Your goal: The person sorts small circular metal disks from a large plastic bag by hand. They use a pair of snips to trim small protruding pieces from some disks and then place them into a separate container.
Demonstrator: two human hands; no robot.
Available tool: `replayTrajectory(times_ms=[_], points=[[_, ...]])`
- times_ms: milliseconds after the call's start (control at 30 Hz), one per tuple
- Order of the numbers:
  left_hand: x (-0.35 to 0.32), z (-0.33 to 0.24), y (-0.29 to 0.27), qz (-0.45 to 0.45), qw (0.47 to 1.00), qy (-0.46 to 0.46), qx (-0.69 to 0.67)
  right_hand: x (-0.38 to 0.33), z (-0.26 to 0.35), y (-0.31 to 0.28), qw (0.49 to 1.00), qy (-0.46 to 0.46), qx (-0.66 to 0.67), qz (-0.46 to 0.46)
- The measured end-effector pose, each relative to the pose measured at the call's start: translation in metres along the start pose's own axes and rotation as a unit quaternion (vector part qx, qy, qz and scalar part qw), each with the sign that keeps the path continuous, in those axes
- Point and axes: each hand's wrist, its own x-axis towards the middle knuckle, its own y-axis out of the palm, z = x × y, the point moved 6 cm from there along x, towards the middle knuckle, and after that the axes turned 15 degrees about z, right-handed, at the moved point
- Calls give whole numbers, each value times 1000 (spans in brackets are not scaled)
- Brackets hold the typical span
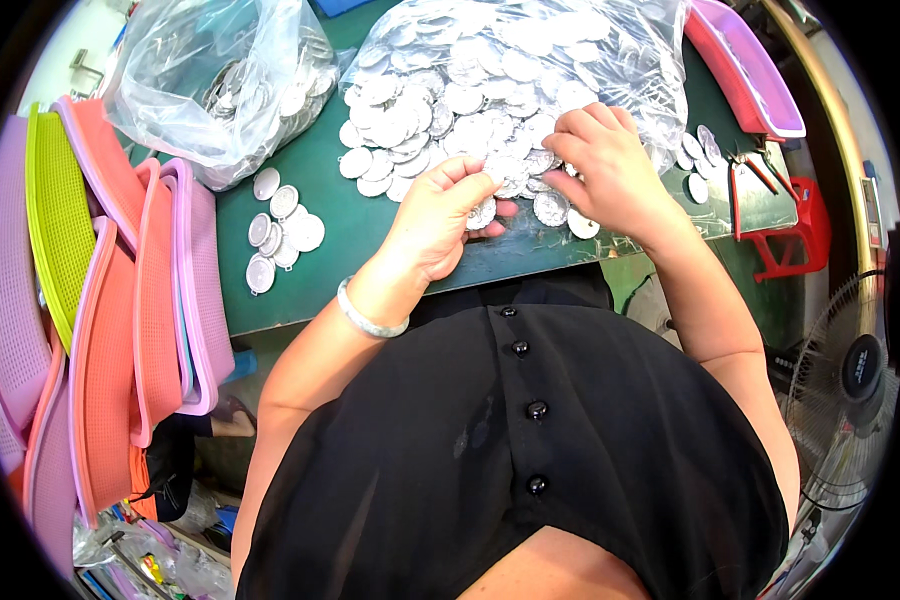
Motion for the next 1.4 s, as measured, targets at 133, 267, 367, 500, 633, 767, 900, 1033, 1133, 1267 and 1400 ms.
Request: replayTrajectory(times_ms=[133,267,367,500,633,767,900,1033,1133,1267,1400], points=[[-1,-1,-3,8,1000,18,-10,-2,-1,6,1000,1,-3,19],[-2,0,-11,-4,1000,21,-5,0,-4,10,1000,-9,15,25],[-3,1,-12,0,999,10,-34,3,-1,11,999,-24,-7,23],[-3,1,-12,13,999,12,-30,8,2,13,998,-49,-44,26],[-3,0,-12,7,999,13,-37,7,-6,3,994,-52,71,-62],[-3,0,-11,17,999,30,-30,5,-28,9,946,45,317,-55],[-1,1,-11,42,995,36,-88,4,-36,19,812,156,562,22],[-2,-1,-7,76,986,51,-138,5,-33,21,738,166,653,44],[-1,1,-8,71,985,44,-148,5,-31,21,713,164,680,48],[-1,3,-11,80,988,38,-127,5,-27,17,746,148,649,20],[-5,5,2,79,984,3,-158,4,12,-20,946,-52,301,-108]])
